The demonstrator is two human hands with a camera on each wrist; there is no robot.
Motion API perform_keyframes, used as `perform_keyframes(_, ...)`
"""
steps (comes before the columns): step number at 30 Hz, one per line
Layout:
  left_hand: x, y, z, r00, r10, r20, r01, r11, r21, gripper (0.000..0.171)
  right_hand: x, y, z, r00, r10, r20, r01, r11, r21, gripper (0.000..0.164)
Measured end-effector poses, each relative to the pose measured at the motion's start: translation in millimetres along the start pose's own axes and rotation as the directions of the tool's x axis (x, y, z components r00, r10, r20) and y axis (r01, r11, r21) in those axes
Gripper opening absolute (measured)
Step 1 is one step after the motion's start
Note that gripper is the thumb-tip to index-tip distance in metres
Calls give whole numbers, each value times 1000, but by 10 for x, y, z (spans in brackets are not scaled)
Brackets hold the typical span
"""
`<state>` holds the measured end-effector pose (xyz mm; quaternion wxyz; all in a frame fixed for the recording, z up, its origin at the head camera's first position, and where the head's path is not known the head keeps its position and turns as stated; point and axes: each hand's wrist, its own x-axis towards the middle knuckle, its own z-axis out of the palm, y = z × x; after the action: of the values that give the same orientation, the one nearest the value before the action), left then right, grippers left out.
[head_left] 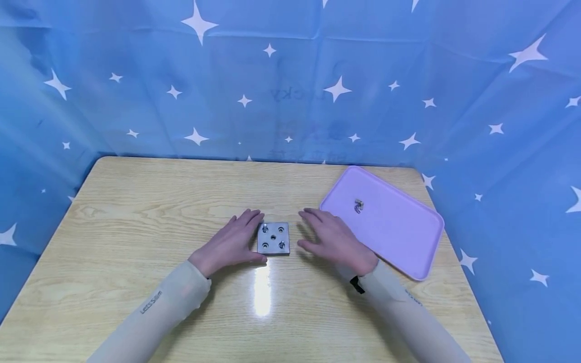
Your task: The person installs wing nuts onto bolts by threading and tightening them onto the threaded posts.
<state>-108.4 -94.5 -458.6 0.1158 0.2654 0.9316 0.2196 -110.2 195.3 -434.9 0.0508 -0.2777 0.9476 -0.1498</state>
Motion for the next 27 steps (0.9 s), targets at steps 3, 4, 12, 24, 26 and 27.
perform_keyframes(3, 40, 1, 20, 1000, -3, 14, 3, 1000, -7, 113, -80, 146, -106, 995, 12, -98, -10, 1000, 20, 63)
perform_keyframes(4, 52, 2, 26, 1000, -2, 15, 2, 1000, -10, 113, -108, 205, -136, 990, 11, -138, -8, 1000, 21, 59)
perform_keyframes(12, 105, 21, 67, 1000, 15, 16, -15, 1000, -21, 106, -279, 705, -372, 941, 246, -232, -234, 969, 77, 37)
perform_keyframes(24, 90, 50, 57, 999, -6, 44, 7, 1000, -22, 102, -227, 1101, -464, 947, 304, -108, -308, 951, -22, 23)
perform_keyframes(26, 89, 58, 58, 999, -6, 45, 7, 1000, -17, 100, -201, 1123, -449, 954, 284, -100, -288, 957, -29, 20)
perform_keyframes(27, 89, 63, 59, 999, -6, 46, 7, 1000, -15, 100, -189, 1129, -442, 956, 278, -95, -282, 959, -31, 19)
